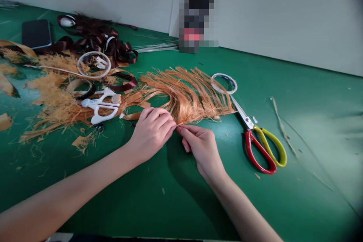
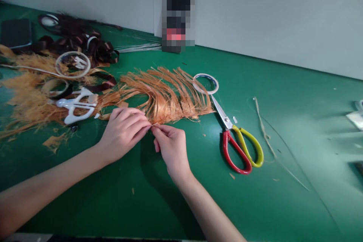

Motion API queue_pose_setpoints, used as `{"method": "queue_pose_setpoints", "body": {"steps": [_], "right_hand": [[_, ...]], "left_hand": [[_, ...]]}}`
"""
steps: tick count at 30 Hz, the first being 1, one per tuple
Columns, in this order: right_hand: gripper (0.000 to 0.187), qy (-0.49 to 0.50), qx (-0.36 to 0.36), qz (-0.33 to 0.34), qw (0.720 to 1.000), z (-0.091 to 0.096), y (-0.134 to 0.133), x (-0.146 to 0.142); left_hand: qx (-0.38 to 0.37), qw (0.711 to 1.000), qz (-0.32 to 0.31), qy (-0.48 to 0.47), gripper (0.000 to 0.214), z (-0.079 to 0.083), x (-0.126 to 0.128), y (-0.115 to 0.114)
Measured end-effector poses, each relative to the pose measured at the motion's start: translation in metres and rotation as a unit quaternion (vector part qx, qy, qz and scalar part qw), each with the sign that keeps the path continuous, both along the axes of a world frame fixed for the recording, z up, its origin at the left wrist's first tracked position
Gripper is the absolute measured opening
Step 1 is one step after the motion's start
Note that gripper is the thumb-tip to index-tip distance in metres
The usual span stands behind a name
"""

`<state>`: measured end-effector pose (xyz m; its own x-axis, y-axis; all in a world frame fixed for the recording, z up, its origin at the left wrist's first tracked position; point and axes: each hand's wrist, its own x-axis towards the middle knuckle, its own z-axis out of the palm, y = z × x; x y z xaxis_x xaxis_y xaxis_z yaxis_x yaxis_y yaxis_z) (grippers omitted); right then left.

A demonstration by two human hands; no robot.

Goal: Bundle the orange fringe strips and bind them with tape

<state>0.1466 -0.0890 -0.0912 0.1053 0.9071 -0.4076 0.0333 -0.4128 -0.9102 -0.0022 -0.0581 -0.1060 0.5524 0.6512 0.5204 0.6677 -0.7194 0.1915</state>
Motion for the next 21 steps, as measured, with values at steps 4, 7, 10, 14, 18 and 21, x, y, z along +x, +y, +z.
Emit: {"method": "queue_pose_setpoints", "body": {"steps": [4,7,10,14,18,21], "right_hand": [[0.023,-0.003,0.002,-0.006,1.000,-0.0002,-0.0004,-0.0010],[0.022,-0.003,0.004,-0.005,1.000,-0.0007,-0.0003,-0.0008],[0.024,-0.005,0.007,-0.003,1.000,-0.0020,-0.0004,-0.0003],[0.026,-0.010,0.006,0.003,1.000,-0.0028,-0.0001,0.0000],[0.022,-0.011,0.007,0.004,1.000,-0.0020,0.0005,-0.0003],[0.021,-0.008,0.007,0.002,1.000,-0.0013,0.0009,-0.0005]], "left_hand": [[0.012,1.000,0.001,0.016,0.017,-0.0003,0.0008,0.0008],[0.018,1.000,0.005,0.021,0.016,-0.0011,0.0014,0.0014],[0.021,0.999,0.010,0.022,0.017,-0.0016,0.0018,0.0019],[0.022,0.999,0.009,0.024,0.017,-0.0021,0.0020,0.0025],[0.011,1.000,0.009,0.023,0.016,-0.0032,0.0019,0.0027],[0.005,1.000,0.011,0.022,0.017,-0.0038,0.0017,0.0027]]}}
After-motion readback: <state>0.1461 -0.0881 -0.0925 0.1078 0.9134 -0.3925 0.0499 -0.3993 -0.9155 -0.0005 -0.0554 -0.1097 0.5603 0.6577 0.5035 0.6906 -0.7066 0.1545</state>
